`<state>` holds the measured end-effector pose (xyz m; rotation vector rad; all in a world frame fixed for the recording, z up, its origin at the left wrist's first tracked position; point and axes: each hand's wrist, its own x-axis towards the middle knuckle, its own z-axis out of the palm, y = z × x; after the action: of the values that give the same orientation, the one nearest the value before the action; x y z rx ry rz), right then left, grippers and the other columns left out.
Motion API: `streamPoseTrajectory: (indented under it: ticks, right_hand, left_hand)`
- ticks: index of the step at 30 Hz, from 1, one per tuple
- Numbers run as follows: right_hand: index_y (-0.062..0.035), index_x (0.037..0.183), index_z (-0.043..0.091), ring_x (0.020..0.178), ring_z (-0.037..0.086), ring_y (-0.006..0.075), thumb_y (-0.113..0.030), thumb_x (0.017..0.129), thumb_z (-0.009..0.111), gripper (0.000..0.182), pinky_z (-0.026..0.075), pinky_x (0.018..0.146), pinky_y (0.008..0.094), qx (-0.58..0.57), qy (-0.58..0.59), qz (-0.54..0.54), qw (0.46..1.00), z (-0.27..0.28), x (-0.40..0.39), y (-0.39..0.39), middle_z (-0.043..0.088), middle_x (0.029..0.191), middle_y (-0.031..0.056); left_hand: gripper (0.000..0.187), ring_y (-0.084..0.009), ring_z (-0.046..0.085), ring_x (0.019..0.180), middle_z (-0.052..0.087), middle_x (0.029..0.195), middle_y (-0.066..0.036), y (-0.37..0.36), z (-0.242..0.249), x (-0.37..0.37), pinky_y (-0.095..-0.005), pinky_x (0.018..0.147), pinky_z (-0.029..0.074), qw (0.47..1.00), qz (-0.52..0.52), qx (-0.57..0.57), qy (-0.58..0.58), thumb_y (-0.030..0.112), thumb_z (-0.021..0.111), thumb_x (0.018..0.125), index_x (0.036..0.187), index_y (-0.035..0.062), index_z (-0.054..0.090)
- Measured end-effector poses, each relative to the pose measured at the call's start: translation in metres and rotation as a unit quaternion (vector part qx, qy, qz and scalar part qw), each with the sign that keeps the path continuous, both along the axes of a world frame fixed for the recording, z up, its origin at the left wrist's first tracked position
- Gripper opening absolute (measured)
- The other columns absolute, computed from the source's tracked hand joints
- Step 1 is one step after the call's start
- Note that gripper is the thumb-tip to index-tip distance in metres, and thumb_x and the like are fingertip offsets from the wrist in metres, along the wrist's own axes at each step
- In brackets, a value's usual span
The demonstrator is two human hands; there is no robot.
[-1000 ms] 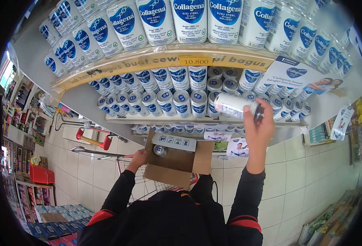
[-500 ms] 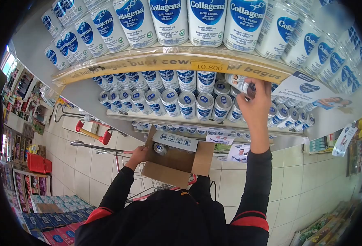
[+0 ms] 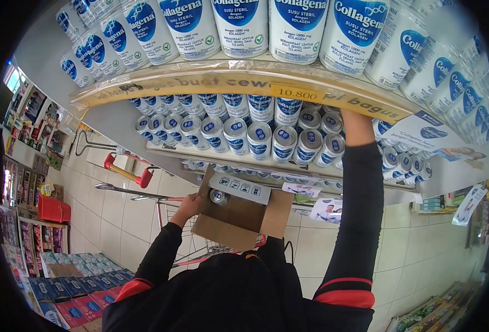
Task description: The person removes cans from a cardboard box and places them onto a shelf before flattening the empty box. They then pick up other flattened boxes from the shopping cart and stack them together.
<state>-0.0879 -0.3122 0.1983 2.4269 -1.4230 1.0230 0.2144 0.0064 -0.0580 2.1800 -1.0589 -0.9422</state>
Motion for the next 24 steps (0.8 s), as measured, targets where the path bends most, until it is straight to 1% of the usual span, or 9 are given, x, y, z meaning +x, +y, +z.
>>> streamPoseTrajectory:
  ticks: [2, 4, 8, 11, 15, 24]
  right_hand:
    - [-0.0038, 0.104, 0.049, 0.101, 0.044, 0.0272, -0.028, 0.075, 0.052, 0.038, 0.033, 0.085, 0.0344, -0.005, -0.001, 0.000, 1.000, -0.006, -0.008, 0.005, 0.049, 0.107, 0.0146]
    - [-0.0038, 0.104, 0.049, 0.101, 0.044, 0.0272, -0.028, 0.075, 0.051, 0.038, 0.033, 0.085, 0.0344, -0.009, -0.002, -0.003, 1.000, -0.011, -0.008, 0.010, 0.049, 0.108, 0.0146]
    - [-0.0039, 0.104, 0.049, 0.102, 0.044, 0.0273, -0.028, 0.075, 0.051, 0.038, 0.032, 0.086, 0.0345, -0.017, -0.006, -0.005, 1.000, -0.017, -0.016, -0.005, 0.049, 0.108, 0.0146]
    - [-0.0040, 0.104, 0.048, 0.102, 0.044, 0.0273, -0.028, 0.076, 0.051, 0.037, 0.032, 0.086, 0.0345, -0.023, -0.007, -0.003, 1.000, -0.024, -0.026, -0.016, 0.048, 0.108, 0.0146]
    - [-0.0040, 0.105, 0.048, 0.102, 0.043, 0.0273, -0.028, 0.076, 0.051, 0.037, 0.032, 0.086, 0.0346, -0.032, -0.006, -0.002, 0.999, -0.032, -0.043, -0.028, 0.048, 0.108, 0.0147]
    - [-0.0042, 0.105, 0.048, 0.103, 0.043, 0.0274, -0.028, 0.076, 0.050, 0.037, 0.032, 0.087, 0.0347, -0.062, -0.013, -0.002, 0.998, -0.040, -0.038, -0.033, 0.048, 0.109, 0.0147]
  left_hand:
    - [0.037, -0.0376, 0.052, 0.079, 0.055, 0.078, -0.023, -0.003, 0.016, -0.005, -0.0380, 0.069, 0.040, 0.998, 0.013, 0.056, 0.023, 0.032, 0.039, 0.079, 0.088, -0.0005, 0.054]
    - [0.037, -0.0376, 0.052, 0.079, 0.054, 0.078, -0.023, -0.004, 0.014, -0.005, -0.0380, 0.069, 0.040, 0.998, 0.011, 0.054, 0.028, 0.032, 0.040, 0.079, 0.088, -0.0006, 0.054]
    - [0.037, -0.0375, 0.052, 0.080, 0.054, 0.078, -0.024, -0.005, 0.017, -0.005, -0.0379, 0.070, 0.040, 0.997, 0.023, 0.061, 0.043, 0.032, 0.040, 0.079, 0.087, -0.0008, 0.054]
    - [0.037, -0.0375, 0.052, 0.080, 0.054, 0.078, -0.024, -0.005, 0.021, -0.007, -0.0378, 0.070, 0.040, 0.999, 0.009, 0.048, 0.016, 0.032, 0.040, 0.079, 0.087, -0.0007, 0.054]
    - [0.037, -0.0376, 0.051, 0.081, 0.054, 0.079, -0.024, -0.004, 0.014, -0.006, -0.0377, 0.071, 0.040, 0.998, 0.021, 0.047, 0.025, 0.032, 0.040, 0.079, 0.088, -0.0008, 0.054]
    - [0.037, -0.0382, 0.051, 0.081, 0.053, 0.080, -0.025, -0.004, 0.014, -0.005, -0.0378, 0.071, 0.040, 0.999, 0.025, 0.043, 0.024, 0.032, 0.040, 0.078, 0.089, -0.0004, 0.054]
